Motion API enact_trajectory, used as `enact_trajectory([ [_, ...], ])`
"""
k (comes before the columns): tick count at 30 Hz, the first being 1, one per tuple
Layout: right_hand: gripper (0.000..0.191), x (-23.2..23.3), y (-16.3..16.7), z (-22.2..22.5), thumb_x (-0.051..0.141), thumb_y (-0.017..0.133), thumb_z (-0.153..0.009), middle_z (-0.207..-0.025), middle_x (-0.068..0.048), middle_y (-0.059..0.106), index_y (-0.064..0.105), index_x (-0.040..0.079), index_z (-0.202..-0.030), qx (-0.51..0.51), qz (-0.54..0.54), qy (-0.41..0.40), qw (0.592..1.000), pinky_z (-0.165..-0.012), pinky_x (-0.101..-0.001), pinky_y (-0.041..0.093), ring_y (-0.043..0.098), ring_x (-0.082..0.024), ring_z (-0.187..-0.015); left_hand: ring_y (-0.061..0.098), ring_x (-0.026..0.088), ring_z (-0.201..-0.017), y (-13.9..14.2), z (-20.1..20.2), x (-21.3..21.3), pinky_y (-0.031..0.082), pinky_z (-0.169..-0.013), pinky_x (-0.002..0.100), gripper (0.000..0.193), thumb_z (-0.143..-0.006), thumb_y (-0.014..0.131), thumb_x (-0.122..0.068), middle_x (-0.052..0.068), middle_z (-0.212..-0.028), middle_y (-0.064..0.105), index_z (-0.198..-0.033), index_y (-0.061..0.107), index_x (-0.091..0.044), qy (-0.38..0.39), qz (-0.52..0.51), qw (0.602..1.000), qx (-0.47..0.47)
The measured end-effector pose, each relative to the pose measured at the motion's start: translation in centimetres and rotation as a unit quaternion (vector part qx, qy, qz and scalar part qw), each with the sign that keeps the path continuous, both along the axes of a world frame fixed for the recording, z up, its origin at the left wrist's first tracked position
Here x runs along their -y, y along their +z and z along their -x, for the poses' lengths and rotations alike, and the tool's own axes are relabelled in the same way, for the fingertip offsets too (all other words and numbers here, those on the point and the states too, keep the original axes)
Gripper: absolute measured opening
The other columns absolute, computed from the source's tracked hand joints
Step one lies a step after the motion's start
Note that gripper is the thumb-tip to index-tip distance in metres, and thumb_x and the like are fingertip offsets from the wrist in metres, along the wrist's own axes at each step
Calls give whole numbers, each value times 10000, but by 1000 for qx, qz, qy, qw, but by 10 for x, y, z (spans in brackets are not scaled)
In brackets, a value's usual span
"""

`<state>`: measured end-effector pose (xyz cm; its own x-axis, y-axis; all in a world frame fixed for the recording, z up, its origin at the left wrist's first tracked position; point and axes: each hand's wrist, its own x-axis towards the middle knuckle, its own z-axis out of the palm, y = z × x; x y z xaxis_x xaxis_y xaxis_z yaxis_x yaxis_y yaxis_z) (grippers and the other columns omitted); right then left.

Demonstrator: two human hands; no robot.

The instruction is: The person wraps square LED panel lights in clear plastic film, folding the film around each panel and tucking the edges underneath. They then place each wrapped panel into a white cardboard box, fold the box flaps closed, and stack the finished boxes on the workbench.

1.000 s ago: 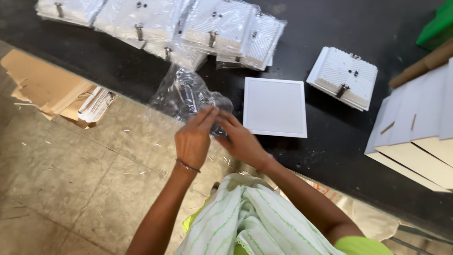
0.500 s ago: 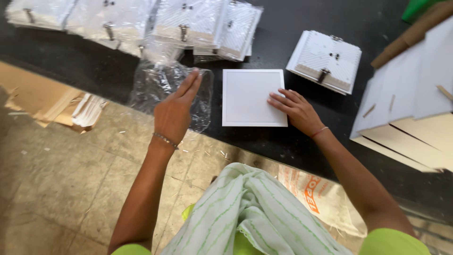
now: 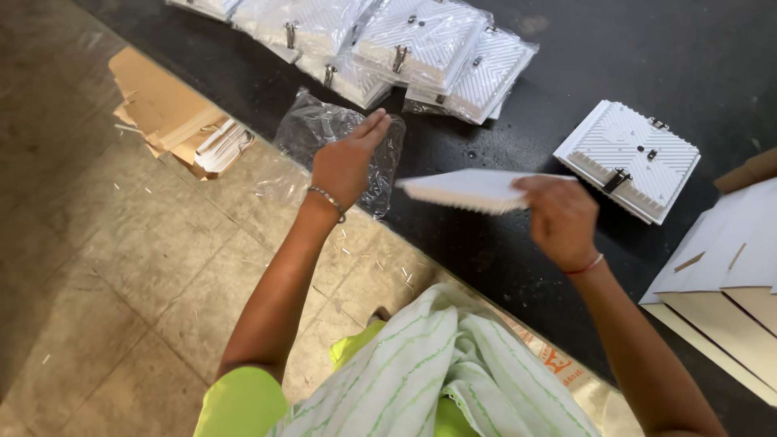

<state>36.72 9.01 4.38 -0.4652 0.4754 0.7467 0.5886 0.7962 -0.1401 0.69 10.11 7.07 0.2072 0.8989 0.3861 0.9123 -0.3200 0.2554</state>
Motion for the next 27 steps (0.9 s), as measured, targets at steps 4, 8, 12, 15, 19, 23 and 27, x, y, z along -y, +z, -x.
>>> enact_trajectory([
  [4,163,-4,9,-24,89,568,-1120,-909,-90,683,704,-2,-1119,-189,203,-153,949,-662,-293,444,542,-134,-710,728,343,-873,-16,-16,-5,586,-722,434,740,-791,537,91,-65,-1567,479,-1469,523,-205,2,15,1000,-3],
  [8,269,-12,-12,-51,201,572,-1161,-848,6,627,705,-12,-1065,-330,419,-123,837,-645,-240,414,512,-42,-729,721,373,-872,-23,-41,-3,588,-716,455,759,-801,528,75,-12,-1596,436,-1514,458,-175,-31,44,998,18],
  [12,183,-20,-65,-62,155,586,-1095,-918,19,684,692,6,-1097,-482,520,-13,705,-707,-205,482,601,-37,-768,702,406,-843,-26,-72,7,568,-700,495,783,-797,529,49,-1,-1638,374,-1543,381,-134,-69,116,991,19],
  [15,179,-18,-102,-69,146,571,-1085,-941,-8,716,684,7,-1080,-536,534,13,654,-736,-216,521,648,-62,-790,709,396,-848,-30,-86,20,563,-716,507,831,-776,540,35,39,-1655,323,-1569,322,-84,-120,132,984,24],
  [19,176,-8,-128,-76,142,569,-1110,-939,-16,705,678,8,-1076,-576,529,12,624,-743,-231,531,645,-77,-792,709,388,-892,-33,-96,34,562,-706,503,816,-796,532,27,42,-1676,272,-1571,299,-75,-134,169,976,33],
  [23,205,3,-133,-74,164,539,-1092,-957,-18,714,673,10,-1073,-601,526,-15,601,-770,-239,565,673,-83,-812,702,395,-912,-32,-102,43,551,-745,510,834,-810,516,35,42,-1697,233,-1593,258,-89,-133,215,967,39],
  [27,202,12,-129,-68,177,543,-1105,-937,-13,696,664,17,-1086,-609,515,-20,603,-744,-240,557,652,-78,-794,697,397,-944,-32,-106,47,553,-797,501,902,-763,549,5,64,-1685,203,-1589,197,-81,-133,260,956,36],
])
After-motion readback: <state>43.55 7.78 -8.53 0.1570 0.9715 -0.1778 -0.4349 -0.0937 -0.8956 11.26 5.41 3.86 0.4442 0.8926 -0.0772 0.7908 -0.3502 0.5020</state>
